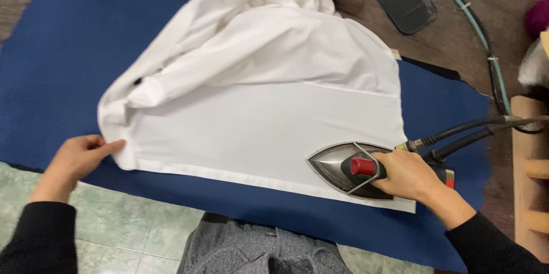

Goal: A person is ironing a white shirt on a pressing table using a steam iron, repositioning the garment to reach different sections.

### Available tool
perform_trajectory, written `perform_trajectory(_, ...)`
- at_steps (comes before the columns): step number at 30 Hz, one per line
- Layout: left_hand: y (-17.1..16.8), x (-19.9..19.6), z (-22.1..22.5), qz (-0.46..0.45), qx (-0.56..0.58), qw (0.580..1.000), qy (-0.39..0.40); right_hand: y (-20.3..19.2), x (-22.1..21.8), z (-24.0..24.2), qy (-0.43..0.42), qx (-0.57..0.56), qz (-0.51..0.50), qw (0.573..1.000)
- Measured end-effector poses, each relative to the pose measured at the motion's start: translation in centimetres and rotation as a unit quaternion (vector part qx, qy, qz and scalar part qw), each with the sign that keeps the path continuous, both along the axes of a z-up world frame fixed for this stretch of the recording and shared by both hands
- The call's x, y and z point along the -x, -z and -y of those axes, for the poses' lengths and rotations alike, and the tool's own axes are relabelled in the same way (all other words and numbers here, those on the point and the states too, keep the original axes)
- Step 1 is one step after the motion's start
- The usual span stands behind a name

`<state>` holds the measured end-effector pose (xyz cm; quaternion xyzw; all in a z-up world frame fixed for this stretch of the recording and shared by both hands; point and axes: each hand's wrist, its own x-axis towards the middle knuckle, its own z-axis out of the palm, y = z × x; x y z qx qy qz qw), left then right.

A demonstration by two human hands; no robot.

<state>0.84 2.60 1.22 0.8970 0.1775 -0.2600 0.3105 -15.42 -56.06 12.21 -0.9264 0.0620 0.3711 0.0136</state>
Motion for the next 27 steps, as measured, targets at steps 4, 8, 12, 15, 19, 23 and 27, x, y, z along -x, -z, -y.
perform_trajectory(4,-2.1,0.1,0.8,-0.022,-0.015,1.000,0.007,-0.6,-2.8,-5.3,-0.008,-0.027,0.011,1.000)
perform_trajectory(8,-1.7,-0.1,0.1,-0.018,-0.005,1.000,0.019,-0.8,-5.7,-11.2,-0.028,-0.070,0.027,0.997)
perform_trajectory(12,-0.4,-0.4,-0.6,-0.015,-0.025,0.997,0.073,-1.4,-9.1,-17.4,-0.041,-0.159,0.038,0.986)
perform_trajectory(15,1.1,-0.6,-1.4,-0.022,-0.080,0.991,0.109,0.2,-11.3,-21.1,-0.084,-0.196,0.075,0.974)
perform_trajectory(19,0.4,-0.5,-0.9,-0.056,-0.090,0.989,0.107,-0.9,-13.4,-25.3,-0.089,-0.208,0.063,0.972)
perform_trajectory(23,1.8,-0.5,-1.7,-0.042,-0.102,0.988,0.111,-1.1,-13.8,-26.0,-0.072,-0.219,0.062,0.971)
perform_trajectory(27,6.6,-0.5,-4.3,-0.030,-0.111,0.991,0.066,-1.0,-12.7,-23.6,-0.031,-0.227,0.080,0.970)
